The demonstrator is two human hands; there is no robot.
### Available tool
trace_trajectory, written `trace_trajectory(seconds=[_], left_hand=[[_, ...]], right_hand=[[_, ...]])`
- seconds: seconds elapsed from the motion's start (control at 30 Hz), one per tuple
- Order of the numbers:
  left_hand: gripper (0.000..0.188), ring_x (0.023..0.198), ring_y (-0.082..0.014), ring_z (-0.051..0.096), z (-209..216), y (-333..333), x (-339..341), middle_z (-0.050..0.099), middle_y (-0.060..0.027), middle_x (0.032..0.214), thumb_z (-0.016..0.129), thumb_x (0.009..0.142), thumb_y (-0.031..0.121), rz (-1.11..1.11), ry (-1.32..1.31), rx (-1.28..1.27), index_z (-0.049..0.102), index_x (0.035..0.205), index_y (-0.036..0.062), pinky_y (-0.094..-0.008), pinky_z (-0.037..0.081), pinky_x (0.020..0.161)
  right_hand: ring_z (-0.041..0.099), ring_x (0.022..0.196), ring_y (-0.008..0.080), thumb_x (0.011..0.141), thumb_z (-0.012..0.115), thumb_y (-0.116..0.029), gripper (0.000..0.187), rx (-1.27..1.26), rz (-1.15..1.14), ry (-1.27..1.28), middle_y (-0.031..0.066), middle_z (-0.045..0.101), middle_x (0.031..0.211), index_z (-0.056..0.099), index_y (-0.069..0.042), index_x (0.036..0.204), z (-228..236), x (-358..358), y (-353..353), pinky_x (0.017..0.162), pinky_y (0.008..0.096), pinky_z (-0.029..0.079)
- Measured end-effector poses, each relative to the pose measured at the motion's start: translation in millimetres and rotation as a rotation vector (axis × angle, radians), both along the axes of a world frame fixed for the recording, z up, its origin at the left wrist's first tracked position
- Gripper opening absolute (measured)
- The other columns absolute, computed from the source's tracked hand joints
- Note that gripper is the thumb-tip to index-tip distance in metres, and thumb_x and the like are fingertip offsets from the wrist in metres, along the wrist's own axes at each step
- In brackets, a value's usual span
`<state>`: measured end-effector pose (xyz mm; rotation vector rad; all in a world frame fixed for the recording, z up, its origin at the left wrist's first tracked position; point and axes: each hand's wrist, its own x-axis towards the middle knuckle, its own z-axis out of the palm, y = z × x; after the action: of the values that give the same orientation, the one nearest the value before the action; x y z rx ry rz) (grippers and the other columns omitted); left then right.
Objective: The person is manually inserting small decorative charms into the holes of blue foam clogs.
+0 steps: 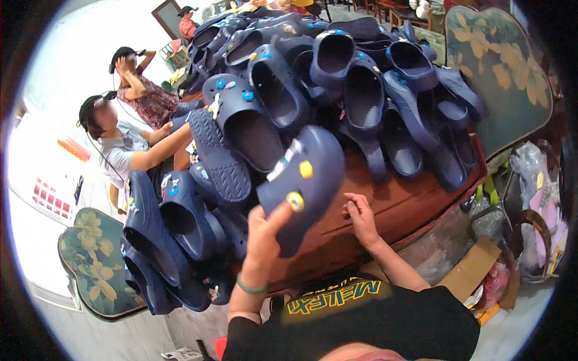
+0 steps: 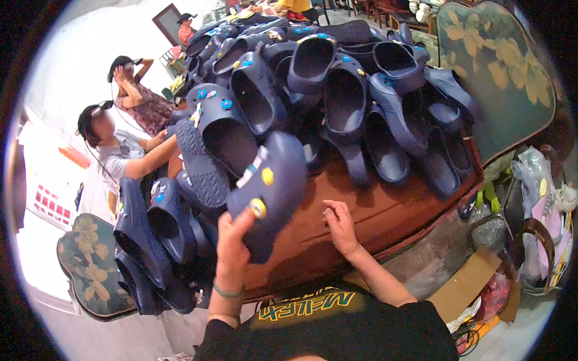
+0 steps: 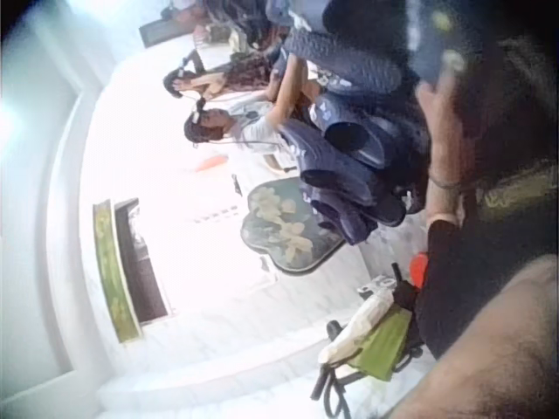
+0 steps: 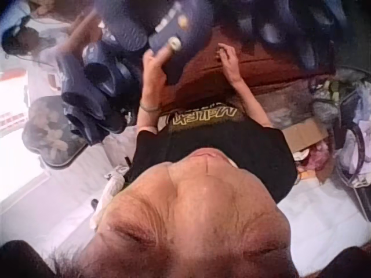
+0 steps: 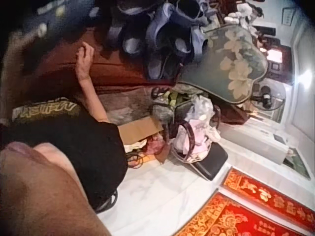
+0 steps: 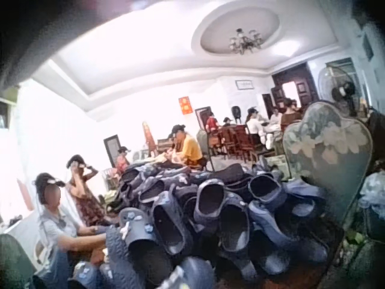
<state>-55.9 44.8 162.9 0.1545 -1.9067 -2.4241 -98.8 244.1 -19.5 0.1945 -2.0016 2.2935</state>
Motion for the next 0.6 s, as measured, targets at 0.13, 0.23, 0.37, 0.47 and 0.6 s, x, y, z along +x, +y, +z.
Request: trace_trajectory(seconds=[0.13, 0.23, 0.37, 0.47, 0.6], left_hand=[[0.046, 0.088, -0.0212, 0.067, 63.3, 23.2, -87.3, 0.066, -0.0119, 0.109, 0.067, 0.087, 0.025, 0.05, 0.178, 0.075, 0.058, 0.123, -0.0026, -0.0311, 0.053, 0.081], [0.042, 0.091, -0.0195, 0.067, 103.3, 12.2, -178.8, 0.068, -0.0098, 0.104, 0.068, 0.087, 0.028, -0.114, 0.242, 0.102, 0.062, 0.118, -0.0008, -0.0295, 0.053, 0.08], [0.04, 0.082, -0.0154, 0.064, 142.9, 0.8, -286.4, 0.068, -0.0068, 0.096, 0.07, 0.086, 0.032, -0.176, 0.263, -0.156, 0.065, 0.112, 0.001, -0.0269, 0.051, 0.072], [0.044, 0.069, -0.0115, 0.054, 133.0, 18.8, -315.7, 0.062, -0.0041, 0.084, 0.074, 0.08, 0.042, -0.097, 0.303, -0.859, 0.067, 0.095, 0.0009, -0.028, 0.045, 0.063], [0.041, 0.071, -0.009, 0.056, 111.0, -2.0, -344.5, 0.063, -0.0011, 0.083, 0.074, 0.082, 0.04, -0.095, 0.226, -1.124, 0.066, 0.096, 0.0022, -0.0274, 0.045, 0.062]], right_hand=[[0.056, 0.09, 0.015, 0.098, 0.051, -0.014, 0.024, 0.053, 0.024, 0.06, 0.0072, 0.052, 0.106, 0.058, -0.003, 0.118, 1.7, 1.8, 1.5, 0.079, 0.0263, 0.047], [0.058, 0.093, 0.0255, 0.093, 0.057, -0.01, 0.02, 0.188, 0.033, 0.149, 0.012, 0.058, 0.101, 0.061, -0.001, 0.11, -2.4, 0.3, -4.8, 0.08, 0.0318, 0.047], [0.059, 0.095, 0.0251, 0.092, 0.058, -0.009, 0.016, 0.158, 0.072, 0.139, 0.0111, 0.06, 0.101, 0.064, -0.004, 0.105, 6.4, 2.5, -9.9, 0.079, 0.0317, 0.048], [0.059, 0.095, 0.0254, 0.091, 0.058, -0.009, 0.015, 0.154, 0.022, 0.167, 0.0112, 0.06, 0.1, 0.064, -0.004, 0.104, 5.2, 0.3, -8.8, 0.077, 0.0319, 0.048], [0.059, 0.096, 0.0271, 0.091, 0.058, -0.009, 0.015, 0.205, 0.068, 0.198, 0.012, 0.061, 0.1, 0.065, -0.003, 0.103, 7.2, 3.8, -9.6, 0.079, 0.033, 0.048]])
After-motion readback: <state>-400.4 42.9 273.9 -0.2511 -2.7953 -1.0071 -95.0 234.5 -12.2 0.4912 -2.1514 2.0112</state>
